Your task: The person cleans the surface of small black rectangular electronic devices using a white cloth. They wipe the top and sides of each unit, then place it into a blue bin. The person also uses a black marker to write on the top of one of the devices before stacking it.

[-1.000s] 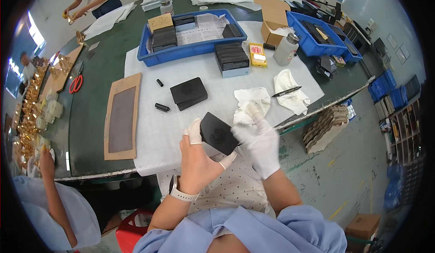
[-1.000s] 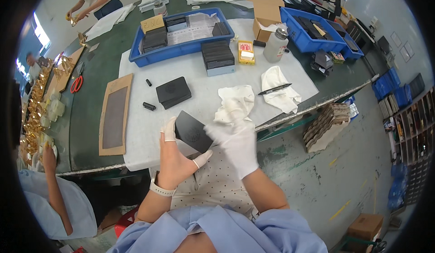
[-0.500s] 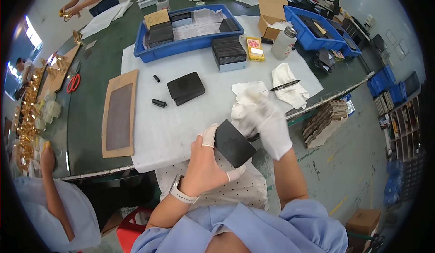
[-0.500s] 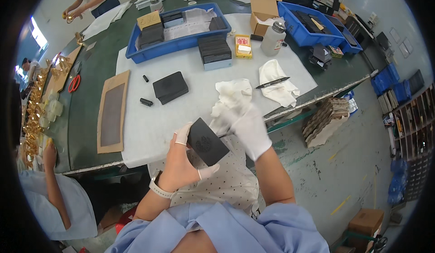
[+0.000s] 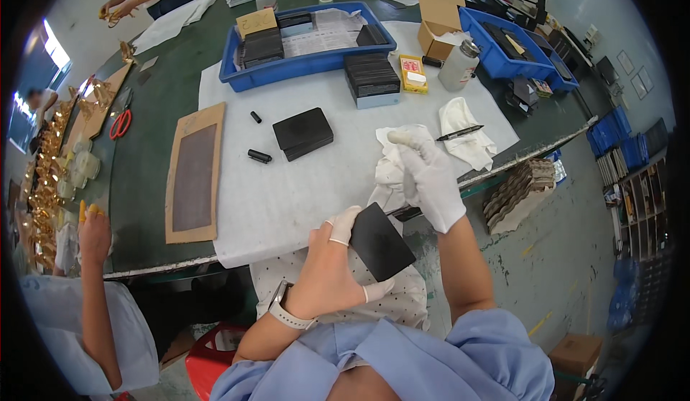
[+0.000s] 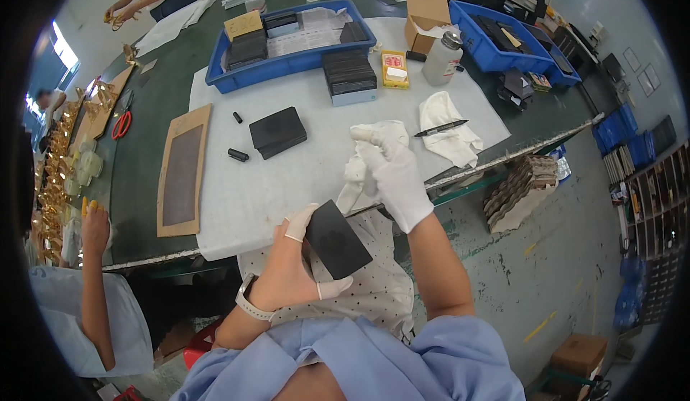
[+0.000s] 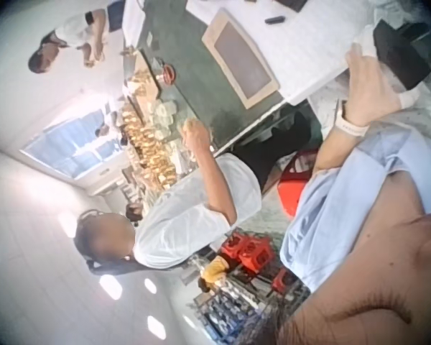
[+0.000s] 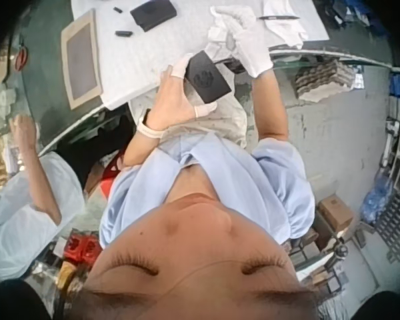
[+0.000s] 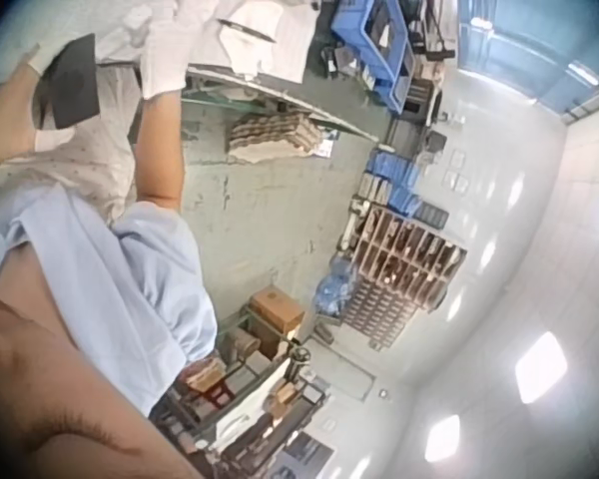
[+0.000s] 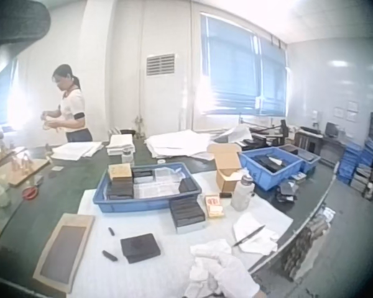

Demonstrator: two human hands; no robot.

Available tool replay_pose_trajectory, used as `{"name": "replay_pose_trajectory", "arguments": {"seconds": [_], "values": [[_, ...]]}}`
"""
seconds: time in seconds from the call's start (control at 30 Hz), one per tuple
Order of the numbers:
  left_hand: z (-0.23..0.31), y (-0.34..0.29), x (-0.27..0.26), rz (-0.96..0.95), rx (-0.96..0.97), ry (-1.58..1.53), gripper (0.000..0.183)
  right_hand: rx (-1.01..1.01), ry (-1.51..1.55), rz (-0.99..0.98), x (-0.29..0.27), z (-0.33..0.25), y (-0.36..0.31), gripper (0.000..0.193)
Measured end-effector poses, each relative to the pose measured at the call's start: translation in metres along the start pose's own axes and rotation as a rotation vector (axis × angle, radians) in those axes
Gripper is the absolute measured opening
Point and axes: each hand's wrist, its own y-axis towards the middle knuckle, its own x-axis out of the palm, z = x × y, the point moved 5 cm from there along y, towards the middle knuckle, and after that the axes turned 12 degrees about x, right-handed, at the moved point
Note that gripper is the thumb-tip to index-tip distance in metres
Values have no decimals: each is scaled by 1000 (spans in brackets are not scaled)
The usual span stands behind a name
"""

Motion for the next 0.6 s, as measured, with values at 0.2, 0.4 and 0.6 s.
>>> {"name": "replay_pose_trajectory", "arguments": {"seconds": [0.2, 0.4, 0.6], "values": [[3, 1, -3, -32, 20, 13, 102, -212, -635, -491, 20, 15, -26, 56], [8, -2, -8, -93, 14, -52, 102, -72, -167, -93, 12, 2, -2, 45], [-2, -6, -13, -32, -47, -43, 104, -109, -26, 66, -2, 2, -3, 39]]}}
